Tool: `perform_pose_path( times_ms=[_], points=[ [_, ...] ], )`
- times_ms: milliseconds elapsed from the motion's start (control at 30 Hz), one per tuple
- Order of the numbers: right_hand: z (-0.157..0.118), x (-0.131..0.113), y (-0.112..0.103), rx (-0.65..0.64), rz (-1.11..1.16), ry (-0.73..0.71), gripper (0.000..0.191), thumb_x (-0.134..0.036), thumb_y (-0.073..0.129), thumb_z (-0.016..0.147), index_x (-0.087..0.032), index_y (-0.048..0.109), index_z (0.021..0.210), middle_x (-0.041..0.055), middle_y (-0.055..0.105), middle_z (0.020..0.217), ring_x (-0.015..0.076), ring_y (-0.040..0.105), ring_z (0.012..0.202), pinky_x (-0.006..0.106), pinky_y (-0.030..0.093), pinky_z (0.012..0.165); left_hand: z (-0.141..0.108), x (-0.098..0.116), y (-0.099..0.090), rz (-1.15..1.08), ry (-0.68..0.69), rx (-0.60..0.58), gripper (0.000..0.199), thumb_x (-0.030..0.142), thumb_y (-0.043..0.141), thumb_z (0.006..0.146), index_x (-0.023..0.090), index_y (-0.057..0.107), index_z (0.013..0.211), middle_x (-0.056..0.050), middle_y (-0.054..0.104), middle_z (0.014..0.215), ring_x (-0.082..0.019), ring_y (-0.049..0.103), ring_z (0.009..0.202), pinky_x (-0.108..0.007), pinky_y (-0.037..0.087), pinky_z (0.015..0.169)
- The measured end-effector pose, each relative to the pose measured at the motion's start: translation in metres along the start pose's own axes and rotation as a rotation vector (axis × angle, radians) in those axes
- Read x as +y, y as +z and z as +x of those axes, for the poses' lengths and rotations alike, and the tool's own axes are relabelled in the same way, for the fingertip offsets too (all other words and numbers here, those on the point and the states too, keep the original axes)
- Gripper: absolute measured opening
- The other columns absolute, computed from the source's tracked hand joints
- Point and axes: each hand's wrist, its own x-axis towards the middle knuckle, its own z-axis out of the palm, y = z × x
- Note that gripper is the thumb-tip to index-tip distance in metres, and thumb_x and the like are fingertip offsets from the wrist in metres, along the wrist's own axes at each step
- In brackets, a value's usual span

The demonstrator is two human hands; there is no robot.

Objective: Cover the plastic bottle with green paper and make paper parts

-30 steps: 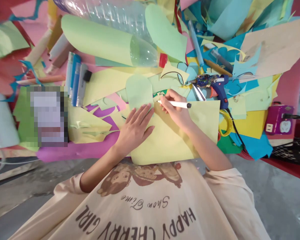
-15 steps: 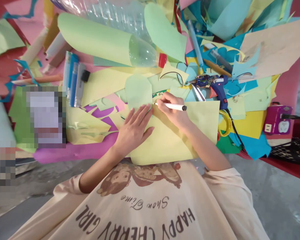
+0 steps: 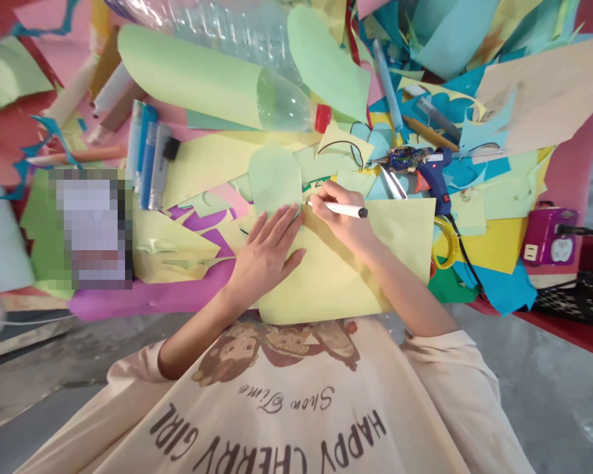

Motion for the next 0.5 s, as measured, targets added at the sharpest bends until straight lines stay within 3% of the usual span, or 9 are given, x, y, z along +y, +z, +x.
perform_pose_path(
  times_ms=[333, 433, 500],
  points=[
    [0.001, -0.001, 0.001, 0.057, 0.202, 0.067, 0.032, -0.048, 0.062, 0.085, -0.02, 0.054, 0.072, -0.0038, 0.06, 0.062, 0.0067, 0.054, 0.053, 0.02, 0.04, 0.047, 0.001, 0.0, -0.001, 0.009, 0.011, 0.026, 0.052, 0.035, 0.045, 0.095, 0.009, 0.044, 0.14, -0.016, 0.047, 0.147, -0.028, 0.046, 0.137, -0.047, 0.038, 0.113],
    [0.001, -0.003, 0.001, 0.064, 0.216, 0.088, 0.032, -0.05, 0.061, 0.085, -0.021, 0.056, 0.073, -0.0034, 0.061, 0.062, 0.0067, 0.055, 0.052, 0.019, 0.041, 0.047, 0.003, -0.004, -0.013, -0.124, -0.02, -0.004, 0.048, 0.037, 0.042, 0.097, 0.011, 0.048, 0.136, -0.014, 0.05, 0.146, -0.027, 0.046, 0.138, -0.046, 0.041, 0.112],
    [0.001, -0.004, 0.001, 0.073, 0.232, 0.098, 0.033, -0.052, 0.061, 0.084, -0.021, 0.057, 0.073, -0.0035, 0.06, 0.061, 0.007, 0.054, 0.052, 0.02, 0.041, 0.047, 0.006, -0.015, -0.027, -0.21, -0.066, 0.041, 0.04, 0.034, 0.04, 0.098, 0.016, 0.054, 0.131, -0.009, 0.055, 0.143, -0.023, 0.049, 0.135, -0.043, 0.044, 0.109]
  ],
)
